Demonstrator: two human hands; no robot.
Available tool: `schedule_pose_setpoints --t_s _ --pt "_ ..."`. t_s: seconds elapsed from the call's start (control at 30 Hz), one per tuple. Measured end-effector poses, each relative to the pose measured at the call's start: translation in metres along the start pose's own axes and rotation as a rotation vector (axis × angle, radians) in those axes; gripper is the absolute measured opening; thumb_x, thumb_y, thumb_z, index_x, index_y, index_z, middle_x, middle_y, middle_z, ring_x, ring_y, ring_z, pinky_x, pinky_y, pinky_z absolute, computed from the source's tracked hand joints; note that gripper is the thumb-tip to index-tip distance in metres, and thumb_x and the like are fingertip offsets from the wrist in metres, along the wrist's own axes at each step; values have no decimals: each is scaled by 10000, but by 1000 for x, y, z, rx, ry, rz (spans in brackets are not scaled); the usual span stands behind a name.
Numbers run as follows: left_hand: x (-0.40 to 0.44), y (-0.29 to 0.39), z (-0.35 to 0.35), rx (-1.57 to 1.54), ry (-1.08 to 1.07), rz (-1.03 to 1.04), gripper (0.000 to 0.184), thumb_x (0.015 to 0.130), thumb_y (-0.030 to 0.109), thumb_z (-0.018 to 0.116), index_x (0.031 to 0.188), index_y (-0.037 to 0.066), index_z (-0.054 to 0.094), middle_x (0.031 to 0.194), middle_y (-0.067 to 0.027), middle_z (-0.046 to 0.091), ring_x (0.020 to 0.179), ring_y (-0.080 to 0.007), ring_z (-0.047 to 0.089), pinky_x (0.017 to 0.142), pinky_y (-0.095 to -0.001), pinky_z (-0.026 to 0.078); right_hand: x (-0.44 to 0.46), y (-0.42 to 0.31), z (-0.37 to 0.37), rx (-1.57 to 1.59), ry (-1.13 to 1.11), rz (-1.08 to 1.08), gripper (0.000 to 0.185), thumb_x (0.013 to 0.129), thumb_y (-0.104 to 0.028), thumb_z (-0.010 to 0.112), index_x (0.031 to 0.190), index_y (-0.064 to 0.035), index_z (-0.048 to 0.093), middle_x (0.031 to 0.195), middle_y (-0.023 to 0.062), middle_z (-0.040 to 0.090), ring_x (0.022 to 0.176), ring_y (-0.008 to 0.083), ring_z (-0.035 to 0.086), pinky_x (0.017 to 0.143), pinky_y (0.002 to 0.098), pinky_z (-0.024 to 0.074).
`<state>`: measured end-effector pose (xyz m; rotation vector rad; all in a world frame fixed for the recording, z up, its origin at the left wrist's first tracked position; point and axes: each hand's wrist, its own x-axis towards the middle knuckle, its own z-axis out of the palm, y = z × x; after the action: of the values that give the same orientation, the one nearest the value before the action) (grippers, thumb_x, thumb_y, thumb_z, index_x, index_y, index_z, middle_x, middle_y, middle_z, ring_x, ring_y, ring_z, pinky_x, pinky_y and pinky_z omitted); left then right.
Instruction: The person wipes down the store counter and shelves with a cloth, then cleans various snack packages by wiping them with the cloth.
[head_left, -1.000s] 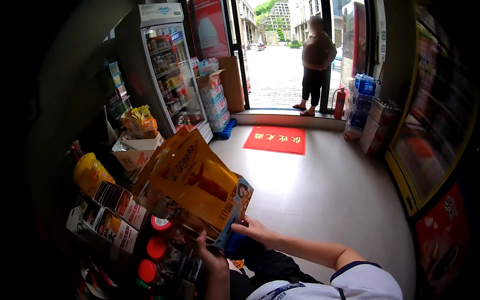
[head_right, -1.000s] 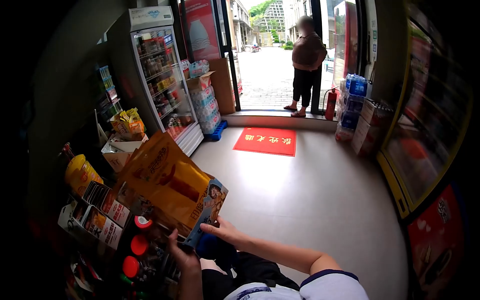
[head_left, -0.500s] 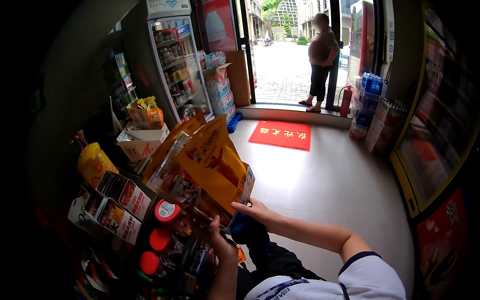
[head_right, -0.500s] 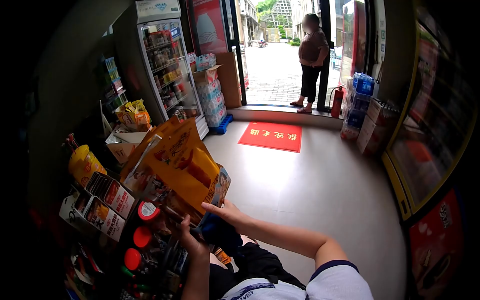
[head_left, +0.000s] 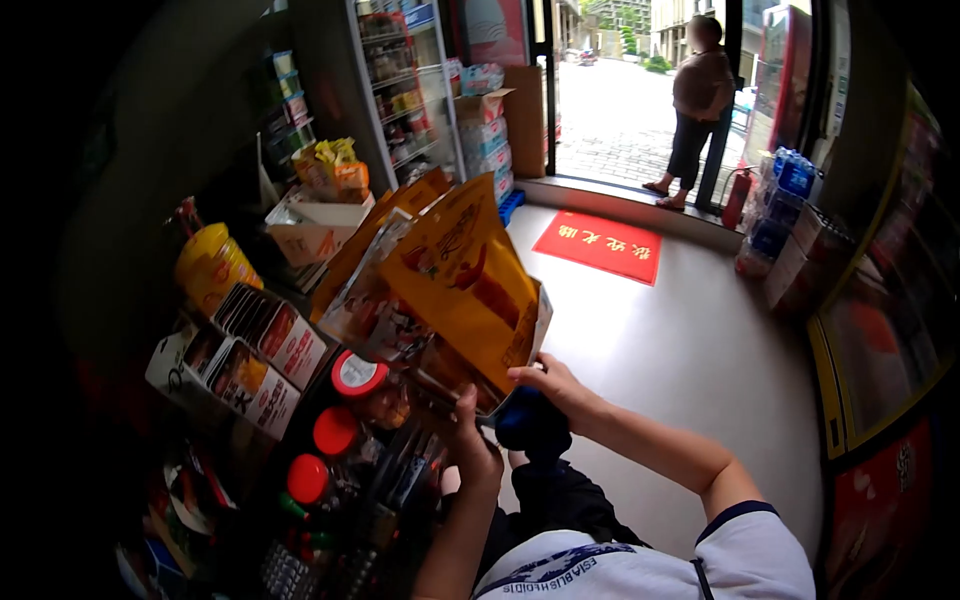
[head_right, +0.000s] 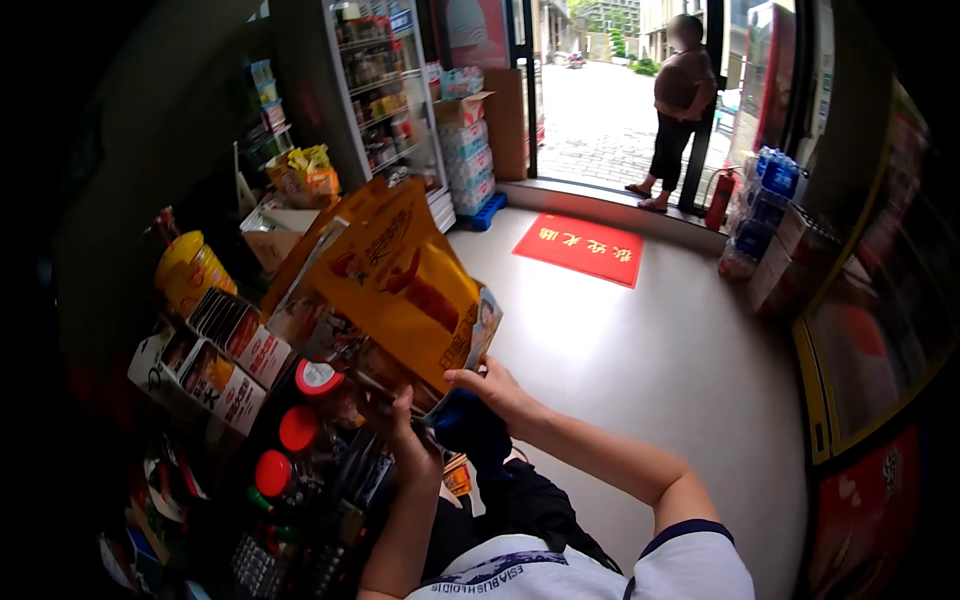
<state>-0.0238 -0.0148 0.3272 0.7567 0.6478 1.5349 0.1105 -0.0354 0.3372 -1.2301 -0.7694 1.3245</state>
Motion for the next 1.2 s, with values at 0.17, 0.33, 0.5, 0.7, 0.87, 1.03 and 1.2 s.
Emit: schedule_pose_setpoints --t_s 0.17,0.33,0.5,0.7,0.87,1.03,1.2 --pt "-2 3 -5 32 -17 33 844 762 174 659 1460 154 185 1435 -104 285 1312 -255 315 1088 -384 263 -5 12 3 35 -17 -45 849 763 -407 722 1339 44 291 1202 198 505 1134 239 499 982 333 407" --pt "-5 4 -11 58 -47 7 860 764 162 657 1460 133 151 1413 -111 292 1305 -259 318 1083 -389 283 -14 21 4 59 -16 -47 868 765 -420 715 1368 24 274 1241 204 488 1171 259 472 1028 348 361" --pt "-11 -13 -26 -18 -89 -90 797 778 37 586 1462 139 192 1363 -94 387 1242 -225 420 1045 -338 346 -26 31 -3 107 17 -64 772 786 -331 731 1338 19 322 1215 163 510 1114 219 517 971 316 406" --pt "-23 -15 -41 -117 -104 -129 880 727 94 632 1466 143 157 1390 -111 281 1298 -261 337 1075 -366 317 -42 43 -21 11 63 -53 869 767 -448 743 1376 -1 313 1209 170 531 1123 213 506 982 310 387" --pt "-29 -3 -72 -96 -148 -178 847 737 114 614 1462 137 176 1381 -112 316 1271 -245 392 1057 -359 347 -37 61 -38 39 102 -79 840 790 -385 741 1394 -18 287 1113 136 552 1003 182 557 844 259 483" --pt "-37 2 -108 -25 -132 -143 843 719 129 614 1457 125 208 1366 -107 365 1264 -230 408 1047 -356 355 -34 64 -27 20 110 -98 794 785 -333 756 1385 -54 318 1118 145 582 1003 186 571 865 278 473" --pt "-43 25 -152 10 -18 -118 832 694 115 606 1451 109 261 1318 -77 435 1233 -225 440 1036 -341 359 -27 82 -4 -141 -139 -63 574 826 -191 721 1305 -43 442 1043 84 624 1005 142 564 924 274 412"
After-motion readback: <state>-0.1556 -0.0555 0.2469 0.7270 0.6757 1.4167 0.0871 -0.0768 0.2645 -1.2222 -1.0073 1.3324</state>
